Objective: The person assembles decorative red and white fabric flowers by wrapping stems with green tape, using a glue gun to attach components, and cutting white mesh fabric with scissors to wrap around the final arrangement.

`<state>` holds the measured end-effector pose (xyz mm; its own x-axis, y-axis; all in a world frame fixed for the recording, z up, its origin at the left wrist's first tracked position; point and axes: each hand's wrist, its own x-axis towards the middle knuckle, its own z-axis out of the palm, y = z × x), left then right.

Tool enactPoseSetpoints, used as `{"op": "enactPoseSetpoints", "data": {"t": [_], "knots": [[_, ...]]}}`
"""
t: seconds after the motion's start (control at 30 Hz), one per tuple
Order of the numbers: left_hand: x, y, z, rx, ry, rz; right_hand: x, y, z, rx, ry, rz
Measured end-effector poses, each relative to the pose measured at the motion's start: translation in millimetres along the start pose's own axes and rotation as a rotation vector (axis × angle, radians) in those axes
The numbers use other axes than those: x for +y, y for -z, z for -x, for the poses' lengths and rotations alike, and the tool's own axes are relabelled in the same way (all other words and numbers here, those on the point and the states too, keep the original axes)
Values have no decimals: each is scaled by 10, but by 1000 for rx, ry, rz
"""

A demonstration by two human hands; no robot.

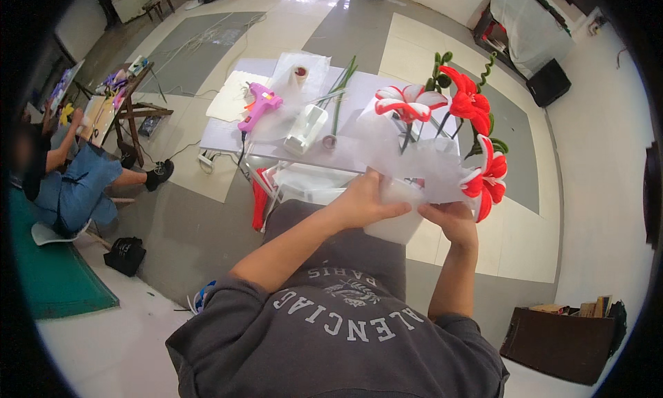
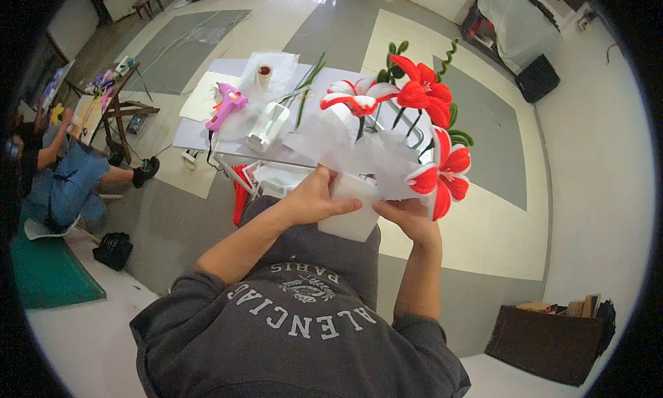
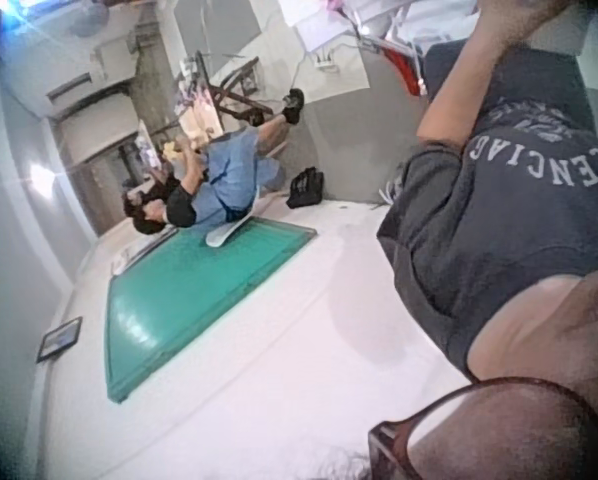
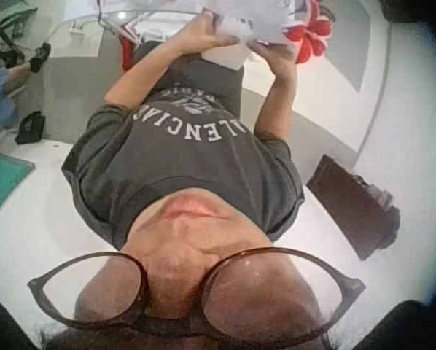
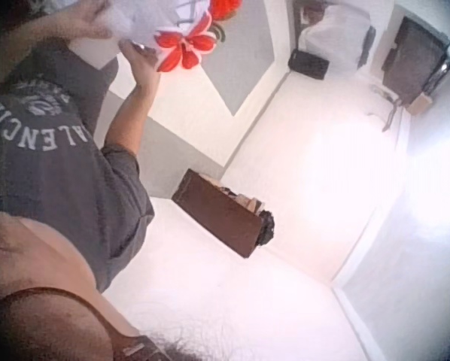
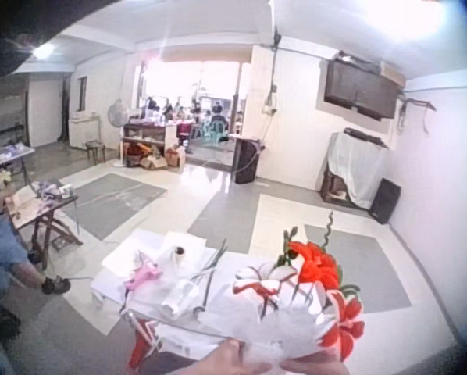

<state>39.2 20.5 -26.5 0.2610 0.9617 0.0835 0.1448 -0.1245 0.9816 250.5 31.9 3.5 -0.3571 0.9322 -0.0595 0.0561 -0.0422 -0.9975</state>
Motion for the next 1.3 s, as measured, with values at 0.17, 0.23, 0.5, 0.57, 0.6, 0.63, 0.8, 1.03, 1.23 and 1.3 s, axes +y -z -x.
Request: {"op": "enactPoseSetpoints", "data": {"t": [0.17,0.23,0.5,0.57,0.6,0.63,0.8,1.03,1.23,1.3], "knots": [[72,151,180,-54,76,-98,-56,97,59,18,7,5],[169,346,293,-88,7,-76,-103,156,47,27,52,2],[260,1190,571,311,50,-43,-363,579,-220,46,73,69],[251,1317,594,377,61,-23,-394,678,-335,41,58,37],[238,1379,616,391,56,-43,-404,721,-396,24,45,12],[240,1396,619,407,51,-63,-411,771,-457,5,31,-12],[331,1436,507,437,64,-102,-259,972,-692,-12,-149,-78],[286,1990,-195,565,66,-339,-115,962,-955,-17,-295,-3],[-162,2685,-965,664,120,-690,-220,871,-1033,-40,-343,177],[-397,2787,-1195,669,205,-773,-208,890,-1048,-35,-357,214]]}}
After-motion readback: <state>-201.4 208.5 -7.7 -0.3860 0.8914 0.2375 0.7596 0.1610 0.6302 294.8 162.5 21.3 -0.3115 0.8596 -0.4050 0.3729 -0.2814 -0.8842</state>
